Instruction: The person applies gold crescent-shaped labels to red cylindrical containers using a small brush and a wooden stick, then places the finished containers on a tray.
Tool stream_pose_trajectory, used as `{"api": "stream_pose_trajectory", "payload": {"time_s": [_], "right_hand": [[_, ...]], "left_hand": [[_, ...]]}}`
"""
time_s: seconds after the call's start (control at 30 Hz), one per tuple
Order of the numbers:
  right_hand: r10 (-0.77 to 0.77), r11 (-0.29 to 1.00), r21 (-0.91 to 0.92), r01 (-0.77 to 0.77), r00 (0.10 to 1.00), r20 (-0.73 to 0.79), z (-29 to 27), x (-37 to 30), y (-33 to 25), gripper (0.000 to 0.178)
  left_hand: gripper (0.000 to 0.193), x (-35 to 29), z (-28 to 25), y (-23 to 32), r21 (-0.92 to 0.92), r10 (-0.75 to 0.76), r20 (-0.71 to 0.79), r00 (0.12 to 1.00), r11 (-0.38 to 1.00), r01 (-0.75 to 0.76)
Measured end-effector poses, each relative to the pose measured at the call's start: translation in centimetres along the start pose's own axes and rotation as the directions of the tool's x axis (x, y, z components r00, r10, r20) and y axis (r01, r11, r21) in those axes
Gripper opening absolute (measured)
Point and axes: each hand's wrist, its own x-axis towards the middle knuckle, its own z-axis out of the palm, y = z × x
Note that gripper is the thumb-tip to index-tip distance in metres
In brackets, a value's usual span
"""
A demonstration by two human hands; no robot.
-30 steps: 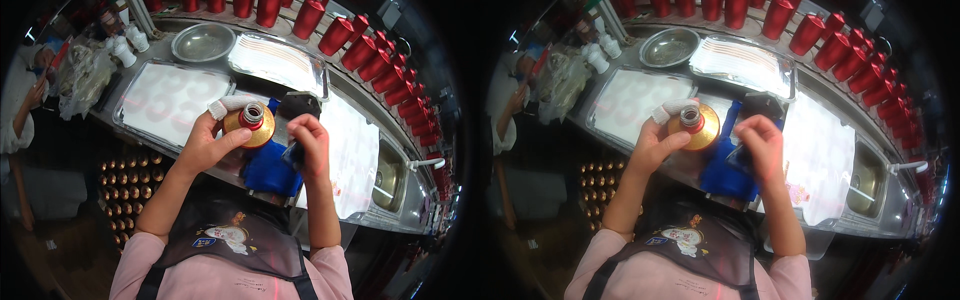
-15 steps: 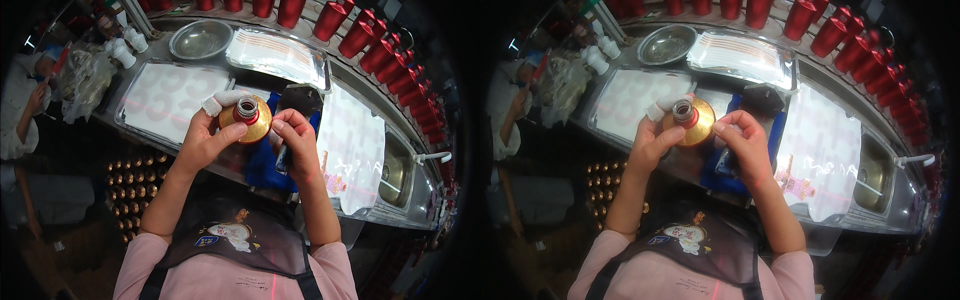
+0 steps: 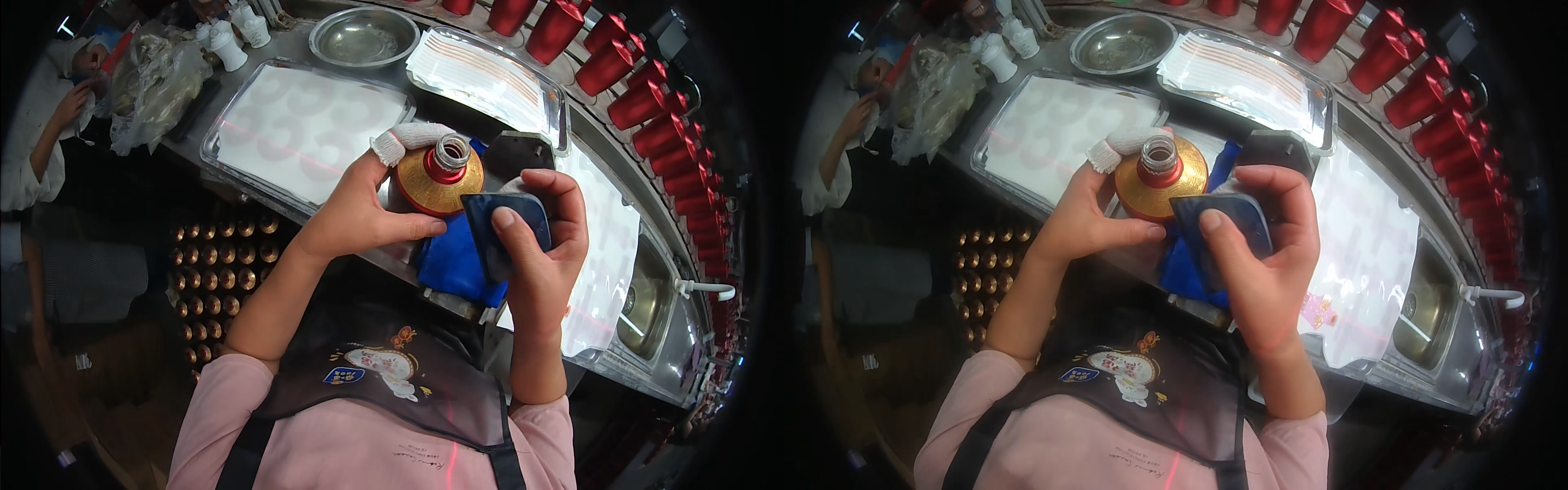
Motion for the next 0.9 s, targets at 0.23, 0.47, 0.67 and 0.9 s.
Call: {"api": "stream_pose_trajectory", "payload": {"time_s": [0.23,0.47,0.67,0.9], "right_hand": [[-0.016,0.983,-0.182,-0.003,0.994,-0.104,0.0,4.5,1.5,0.022],[-0.539,0.644,-0.468,0.605,0.793,0.284,0.0,-0.8,1.0,0.031],[-0.596,0.607,-0.415,0.677,0.734,0.326,1.8,0.5,0.0,0.035],[-0.587,0.635,-0.376,0.675,0.738,0.333,2.2,-0.2,0.4,0.036]], "left_hand": [[0.074,0.3,0.0,0.2,0.028,0.013,-0.044,0.999,1.0,-0.012],[0.066,0.0,1.0,0.2,0.043,0.138,-0.136,0.981,0.99,-0.133],[0.063,0.0,1.9,-0.1,0.144,0.135,-0.251,0.959,0.984,-0.1],[0.065,-0.6,4.5,-1.0,0.37,0.298,-0.454,0.84,0.92,-0.126]]}}
